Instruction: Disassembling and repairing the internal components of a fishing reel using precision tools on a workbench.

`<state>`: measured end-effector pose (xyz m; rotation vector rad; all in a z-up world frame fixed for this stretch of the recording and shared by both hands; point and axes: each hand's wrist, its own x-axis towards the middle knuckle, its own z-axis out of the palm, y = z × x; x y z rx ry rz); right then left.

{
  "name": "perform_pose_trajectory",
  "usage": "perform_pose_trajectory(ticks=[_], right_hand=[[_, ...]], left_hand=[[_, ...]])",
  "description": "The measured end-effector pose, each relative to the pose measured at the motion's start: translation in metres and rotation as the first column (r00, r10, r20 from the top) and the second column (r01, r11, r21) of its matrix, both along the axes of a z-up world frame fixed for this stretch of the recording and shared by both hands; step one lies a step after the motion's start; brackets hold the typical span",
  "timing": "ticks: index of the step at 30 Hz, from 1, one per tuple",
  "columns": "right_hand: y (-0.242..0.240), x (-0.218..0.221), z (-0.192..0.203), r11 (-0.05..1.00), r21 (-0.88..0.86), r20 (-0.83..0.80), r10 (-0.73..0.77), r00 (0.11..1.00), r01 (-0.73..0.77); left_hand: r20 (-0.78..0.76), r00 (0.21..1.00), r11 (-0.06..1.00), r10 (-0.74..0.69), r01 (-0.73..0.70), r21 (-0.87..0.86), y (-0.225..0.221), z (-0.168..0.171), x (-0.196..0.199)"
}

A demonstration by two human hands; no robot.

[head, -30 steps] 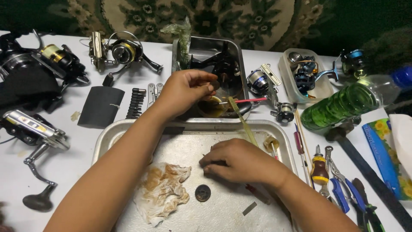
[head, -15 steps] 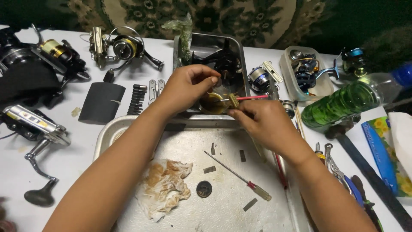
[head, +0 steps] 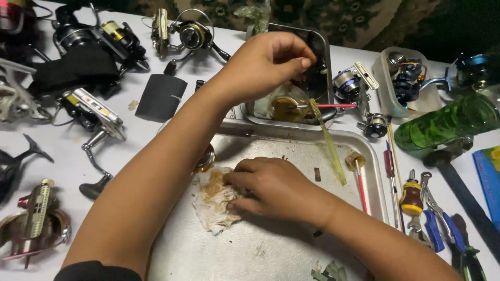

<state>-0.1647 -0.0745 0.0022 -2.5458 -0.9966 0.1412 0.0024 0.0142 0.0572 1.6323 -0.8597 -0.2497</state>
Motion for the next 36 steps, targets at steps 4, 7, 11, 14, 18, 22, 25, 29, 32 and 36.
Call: perform_pose_trajectory(ticks=[4,7,11,14,18,22,25,29,32,36], right_hand=[[0.014,-0.005,-0.022,0.995,-0.081,0.137,0.061,0.989,-0.051],[0.004,-0.005,-0.018,0.999,0.028,0.075,0.044,0.996,-0.046],[-0.036,0.0,0.008,0.882,0.292,-0.273,-0.293,0.916,0.369],[-0.068,0.008,0.005,0.495,0.577,-0.514,-0.398,0.76,0.65],[-0.067,0.014,-0.003,-0.026,0.761,-0.637,-0.223,0.738,0.649],[-0.06,0.008,-0.003,0.22,0.771,-0.503,-0.366,0.783,0.598],[-0.055,0.008,0.0,0.23,0.775,-0.491,-0.366,0.79,0.588],[-0.055,0.011,-0.005,0.176,0.769,-0.536,-0.347,0.77,0.615],[-0.055,0.011,-0.009,0.124,0.749,-0.576,-0.364,0.732,0.651],[-0.067,0.01,-0.006,0.248,0.747,-0.383,-0.597,0.705,0.616]], left_hand=[[0.084,0.996,0.999,0.018,-0.015,-0.034,0.014,0.026,-0.023],[0.0,1.0,0.994,-0.014,0.014,-0.109,0.025,0.031,-0.041],[-0.265,0.964,0.977,0.02,-0.076,-0.202,0.04,0.024,-0.07],[-0.429,0.903,0.967,-0.027,-0.085,-0.24,0.042,0.016,-0.091],[-0.487,0.829,0.848,-0.275,-0.03,-0.53,0.022,-0.03,-0.1],[-0.524,0.796,0.806,-0.303,-0.08,-0.587,0.017,-0.045,-0.104],[-0.591,0.712,0.772,-0.379,-0.109,-0.627,0.013,-0.059,-0.108],[-0.607,0.675,0.763,-0.419,-0.1,-0.639,0.016,-0.06,-0.109],[-0.613,0.669,0.778,-0.42,-0.082,-0.623,0.017,-0.064,-0.108],[-0.613,0.688,0.792,-0.388,-0.09,-0.604,0.018,-0.076,-0.102]])
